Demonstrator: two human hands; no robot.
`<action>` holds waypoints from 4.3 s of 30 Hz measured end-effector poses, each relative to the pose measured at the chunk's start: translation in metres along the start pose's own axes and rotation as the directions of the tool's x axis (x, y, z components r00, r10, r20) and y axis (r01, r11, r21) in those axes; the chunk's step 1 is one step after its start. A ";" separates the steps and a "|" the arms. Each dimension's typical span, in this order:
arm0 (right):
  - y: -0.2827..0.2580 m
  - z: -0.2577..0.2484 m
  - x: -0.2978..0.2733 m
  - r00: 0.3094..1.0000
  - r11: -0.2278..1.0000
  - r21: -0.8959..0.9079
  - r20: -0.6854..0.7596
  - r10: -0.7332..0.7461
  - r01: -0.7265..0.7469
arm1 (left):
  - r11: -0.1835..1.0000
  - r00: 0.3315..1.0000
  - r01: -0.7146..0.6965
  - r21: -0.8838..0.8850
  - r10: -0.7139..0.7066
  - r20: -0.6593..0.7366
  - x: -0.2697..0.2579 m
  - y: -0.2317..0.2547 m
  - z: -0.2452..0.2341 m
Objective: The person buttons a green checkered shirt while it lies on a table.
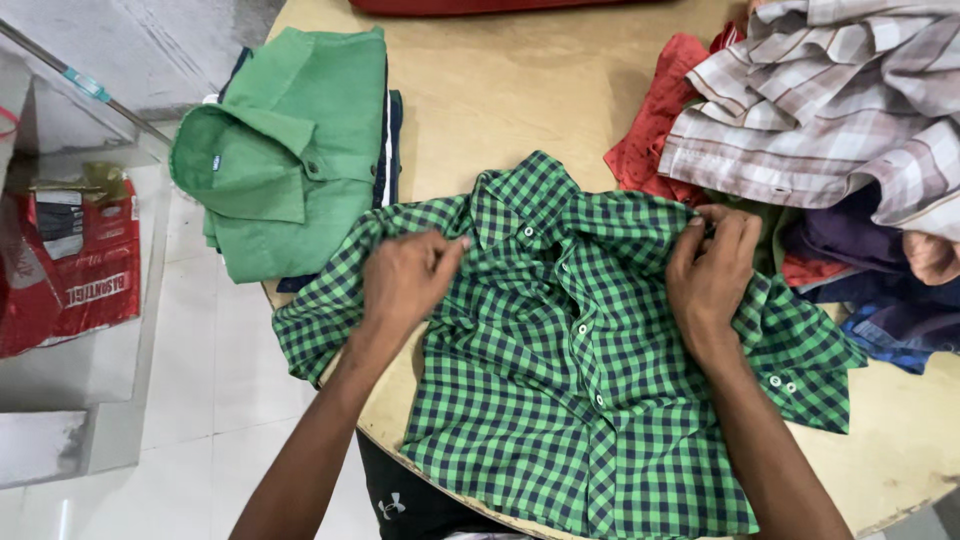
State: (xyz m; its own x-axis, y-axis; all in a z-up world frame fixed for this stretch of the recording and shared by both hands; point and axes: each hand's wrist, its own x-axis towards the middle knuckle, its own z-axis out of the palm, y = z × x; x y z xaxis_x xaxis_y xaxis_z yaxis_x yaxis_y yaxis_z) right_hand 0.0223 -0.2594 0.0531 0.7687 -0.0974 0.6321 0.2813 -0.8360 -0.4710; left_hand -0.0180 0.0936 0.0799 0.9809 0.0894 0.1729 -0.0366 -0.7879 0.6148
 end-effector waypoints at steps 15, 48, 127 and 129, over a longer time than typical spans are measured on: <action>0.008 0.008 -0.006 0.994 0.991 -0.130 0.103 -0.030 0.043 | 0.968 0.934 -0.231 0.099 0.249 -0.255 0.040 0.036 0.031; -0.005 0.028 -0.044 0.796 0.643 0.536 0.570 0.203 -0.547 | 0.694 0.749 -0.660 -0.287 0.634 -0.190 -0.004 0.073 0.122; -0.047 0.012 -0.029 0.988 0.965 0.262 0.143 -0.062 0.022 | 0.693 0.915 -0.394 -0.603 0.232 -0.331 0.051 0.036 0.083; -0.047 0.011 -0.028 0.991 0.959 0.282 0.121 -0.061 0.024 | 0.678 0.922 -0.377 -0.631 0.207 -0.328 0.054 0.034 0.077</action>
State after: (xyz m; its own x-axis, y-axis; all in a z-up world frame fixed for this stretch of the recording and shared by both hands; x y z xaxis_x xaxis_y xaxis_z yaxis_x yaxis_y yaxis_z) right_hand -0.0060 -0.2117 0.0506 0.8140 0.0194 0.5806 0.4506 -0.6520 -0.6099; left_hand 0.0479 0.0247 0.0513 0.8339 0.1188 0.5390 -0.5152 -0.1829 0.8373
